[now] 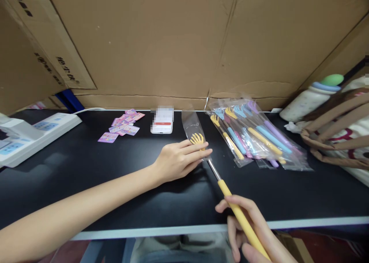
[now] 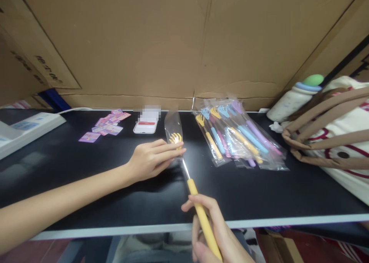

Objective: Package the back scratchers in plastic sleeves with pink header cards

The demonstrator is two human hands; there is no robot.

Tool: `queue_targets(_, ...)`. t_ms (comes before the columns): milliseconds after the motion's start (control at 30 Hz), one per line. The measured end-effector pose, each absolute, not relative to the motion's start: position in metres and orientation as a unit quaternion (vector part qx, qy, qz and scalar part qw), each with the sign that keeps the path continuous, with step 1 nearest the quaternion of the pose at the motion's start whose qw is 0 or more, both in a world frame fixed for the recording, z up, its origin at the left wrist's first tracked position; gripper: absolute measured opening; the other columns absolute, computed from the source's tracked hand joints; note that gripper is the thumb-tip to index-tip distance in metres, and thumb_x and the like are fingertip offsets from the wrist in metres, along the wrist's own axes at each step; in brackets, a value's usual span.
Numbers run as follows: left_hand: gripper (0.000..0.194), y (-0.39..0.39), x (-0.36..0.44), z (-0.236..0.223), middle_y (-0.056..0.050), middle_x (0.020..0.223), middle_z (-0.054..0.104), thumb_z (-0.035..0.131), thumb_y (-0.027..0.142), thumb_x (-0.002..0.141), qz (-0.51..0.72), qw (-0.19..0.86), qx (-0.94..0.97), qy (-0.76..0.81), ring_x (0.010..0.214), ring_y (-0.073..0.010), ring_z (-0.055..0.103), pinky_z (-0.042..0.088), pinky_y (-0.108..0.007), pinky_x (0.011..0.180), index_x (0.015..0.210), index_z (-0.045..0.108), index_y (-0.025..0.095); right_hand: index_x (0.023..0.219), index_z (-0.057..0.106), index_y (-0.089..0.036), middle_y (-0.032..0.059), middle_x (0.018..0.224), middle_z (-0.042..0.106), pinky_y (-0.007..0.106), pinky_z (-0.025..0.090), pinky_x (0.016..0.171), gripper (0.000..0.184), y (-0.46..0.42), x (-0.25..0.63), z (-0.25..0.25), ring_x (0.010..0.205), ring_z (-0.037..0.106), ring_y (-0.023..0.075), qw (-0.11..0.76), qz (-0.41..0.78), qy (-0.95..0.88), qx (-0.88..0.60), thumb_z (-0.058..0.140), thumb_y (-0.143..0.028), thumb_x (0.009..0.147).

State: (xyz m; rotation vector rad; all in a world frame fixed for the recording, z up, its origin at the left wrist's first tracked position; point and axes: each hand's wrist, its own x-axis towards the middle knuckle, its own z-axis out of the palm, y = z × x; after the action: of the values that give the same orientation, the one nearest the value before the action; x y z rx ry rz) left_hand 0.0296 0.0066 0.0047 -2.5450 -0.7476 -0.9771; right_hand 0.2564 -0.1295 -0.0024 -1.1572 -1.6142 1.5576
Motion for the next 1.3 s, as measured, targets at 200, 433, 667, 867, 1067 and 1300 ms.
queue_targets(200,0.030,-0.002,0.032,0.006,0.002,0.118,0.064,0.042,0.028,0.093,-0.336,0.158,-0.896,-0.242,0.081,-0.0100,0.060,0.052,-0.021,0.072,0.114,0.062,0.024,0.131,0.029,-0.028,0.0098,0.104,0.054,0.030,0.046,0.064,0.052,-0.125,0.261,0.005,0.068,0.053,0.0135,0.249,0.610,-0.619,-0.427,0.043,-0.051,0.087)
queue_targets(433,0.031,-0.001,0.031,0.006,0.002,0.121,0.063,0.042,0.029,0.092,-0.324,0.140,-0.900,-0.255,0.083,-0.0106,0.061,0.051,-0.022,0.072,0.116,0.061,0.027,0.129,0.032,-0.026,0.0029,0.087,0.052,0.026,0.044,0.065,0.048,-0.093,0.268,0.026,0.070,0.049,0.0124,0.177,0.539,-0.707,-0.422,0.049,-0.042,0.087)
queue_targets(667,0.029,0.008,0.029,0.003,0.001,0.117,0.065,0.043,0.026,0.092,-0.339,0.095,-0.898,-0.263,0.090,-0.0113,0.063,0.051,-0.024,0.078,0.112,0.063,0.023,0.121,0.033,-0.024,0.0017,0.095,0.046,0.019,0.044,0.056,0.042,-0.038,0.258,0.044,0.065,0.045,0.0063,0.053,0.567,-0.739,-0.360,0.050,-0.041,0.087)
queue_targets(867,0.031,0.009,0.029,0.000,0.002,0.117,0.065,0.043,0.028,0.091,-0.316,0.106,-0.907,-0.257,0.089,-0.0120,0.062,0.052,-0.024,0.075,0.116,0.060,0.025,0.127,0.034,-0.021,-0.0008,0.082,0.054,0.020,0.045,0.058,0.055,-0.027,0.251,0.054,0.066,0.054,0.0096,0.014,0.496,-0.810,-0.311,0.060,-0.035,0.080)
queue_targets(1067,0.031,0.009,0.030,0.000,0.001,0.114,0.066,0.040,0.029,0.093,-0.300,0.106,-0.912,-0.260,0.085,-0.0113,0.060,0.051,-0.023,0.072,0.115,0.061,0.025,0.111,0.050,-0.022,-0.0032,0.069,0.057,0.021,0.039,0.053,0.036,-0.030,0.244,0.049,0.057,0.054,0.0110,0.046,0.242,-0.899,-0.362,0.060,-0.039,0.081)
queue_targets(1300,0.031,0.011,0.029,-0.002,-0.001,0.113,0.066,0.040,0.027,0.093,-0.290,0.104,-0.913,-0.266,0.092,-0.0123,0.060,0.052,-0.024,0.076,0.114,0.062,0.024,0.082,0.045,-0.020,-0.0005,0.066,0.058,0.022,0.032,0.049,0.019,-0.013,0.243,0.022,0.054,0.055,0.0133,0.124,-0.054,-0.913,-0.386,0.056,-0.035,0.082)
